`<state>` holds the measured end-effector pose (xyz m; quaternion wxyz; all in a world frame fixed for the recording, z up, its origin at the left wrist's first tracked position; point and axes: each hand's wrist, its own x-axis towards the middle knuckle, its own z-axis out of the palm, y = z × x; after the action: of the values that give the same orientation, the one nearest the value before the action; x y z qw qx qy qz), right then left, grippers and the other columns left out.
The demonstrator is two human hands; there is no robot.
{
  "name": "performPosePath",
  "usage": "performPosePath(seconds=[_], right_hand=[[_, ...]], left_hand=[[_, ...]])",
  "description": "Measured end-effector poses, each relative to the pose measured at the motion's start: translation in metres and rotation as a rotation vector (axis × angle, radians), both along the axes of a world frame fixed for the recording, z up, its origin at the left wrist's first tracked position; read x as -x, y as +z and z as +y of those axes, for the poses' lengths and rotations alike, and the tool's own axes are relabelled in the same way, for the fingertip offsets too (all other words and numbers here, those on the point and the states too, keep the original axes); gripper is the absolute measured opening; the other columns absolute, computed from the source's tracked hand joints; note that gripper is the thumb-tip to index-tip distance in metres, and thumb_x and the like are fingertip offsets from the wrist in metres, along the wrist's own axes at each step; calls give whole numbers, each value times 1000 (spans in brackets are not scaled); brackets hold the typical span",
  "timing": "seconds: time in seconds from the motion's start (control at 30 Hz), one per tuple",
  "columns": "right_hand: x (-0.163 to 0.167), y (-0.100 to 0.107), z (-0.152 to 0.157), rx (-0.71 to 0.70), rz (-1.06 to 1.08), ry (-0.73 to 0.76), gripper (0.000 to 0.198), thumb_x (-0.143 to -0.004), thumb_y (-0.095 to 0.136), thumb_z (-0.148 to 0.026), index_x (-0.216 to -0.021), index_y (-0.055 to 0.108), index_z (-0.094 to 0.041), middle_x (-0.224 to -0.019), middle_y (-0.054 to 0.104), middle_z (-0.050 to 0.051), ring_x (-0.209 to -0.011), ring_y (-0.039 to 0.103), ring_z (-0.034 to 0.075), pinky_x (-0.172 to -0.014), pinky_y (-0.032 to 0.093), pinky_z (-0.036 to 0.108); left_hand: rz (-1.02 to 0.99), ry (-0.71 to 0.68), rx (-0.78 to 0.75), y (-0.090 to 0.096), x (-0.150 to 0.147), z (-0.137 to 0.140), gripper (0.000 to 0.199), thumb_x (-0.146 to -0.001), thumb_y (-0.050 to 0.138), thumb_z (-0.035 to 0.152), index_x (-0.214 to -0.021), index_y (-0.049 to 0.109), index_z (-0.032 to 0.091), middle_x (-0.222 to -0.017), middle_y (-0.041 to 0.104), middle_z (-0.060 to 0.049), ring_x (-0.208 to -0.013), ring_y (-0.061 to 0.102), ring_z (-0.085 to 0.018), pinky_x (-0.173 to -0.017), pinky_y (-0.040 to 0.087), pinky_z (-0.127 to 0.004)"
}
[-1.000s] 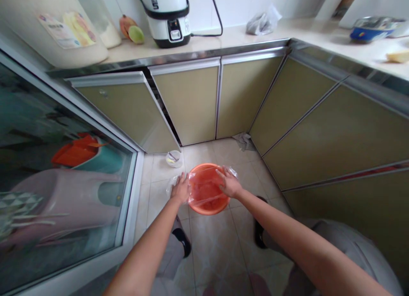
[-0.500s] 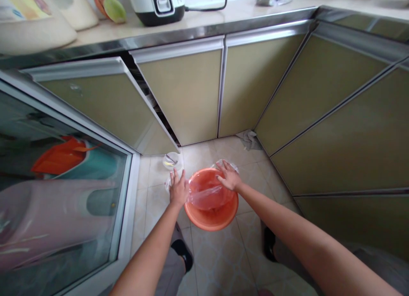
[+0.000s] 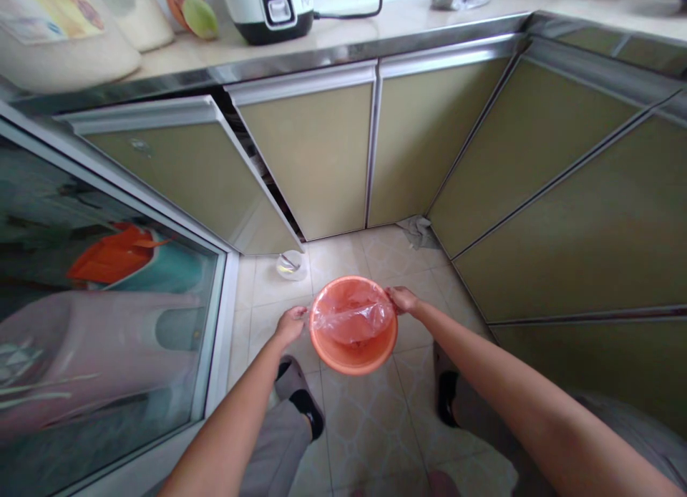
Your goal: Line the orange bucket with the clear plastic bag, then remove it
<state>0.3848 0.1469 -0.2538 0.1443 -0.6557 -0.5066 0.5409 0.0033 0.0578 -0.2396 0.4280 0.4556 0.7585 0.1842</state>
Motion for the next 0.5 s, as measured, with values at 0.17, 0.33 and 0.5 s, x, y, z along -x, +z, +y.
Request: performPosePath(seconds=[0.17, 0.33, 0.5], right_hand=[[-8, 25, -24, -125, -28, -68, 24, -86, 57, -20, -107, 68, -16, -86, 74, 6, -74, 68, 17, -71, 53, 27], [-16, 37, -57, -266, -18, 156, 32, -81, 65, -16, -113, 66, -18, -102, 76, 6, -84, 69, 17, -76, 53, 26], [-29, 39, -79, -406, -80, 367, 26, -75, 63, -9, -99, 67, -18, -95, 75, 5, -85, 67, 19, -80, 50, 27]], left_hand=[[131, -67, -257, 25, -8, -17, 27, -90, 52, 11, -110, 67, 21, -120, 73, -9, -115, 68, -20, -103, 51, -35], [162, -272, -271, 40, -24, -45, 30, -90, 61, 19, -120, 64, 21, -120, 69, -9, -106, 68, -20, -98, 53, -34], [202, -433, -273, 50, -27, -69, 20, -84, 63, 13, -103, 67, 21, -106, 66, -5, -99, 66, -18, -90, 53, -29]])
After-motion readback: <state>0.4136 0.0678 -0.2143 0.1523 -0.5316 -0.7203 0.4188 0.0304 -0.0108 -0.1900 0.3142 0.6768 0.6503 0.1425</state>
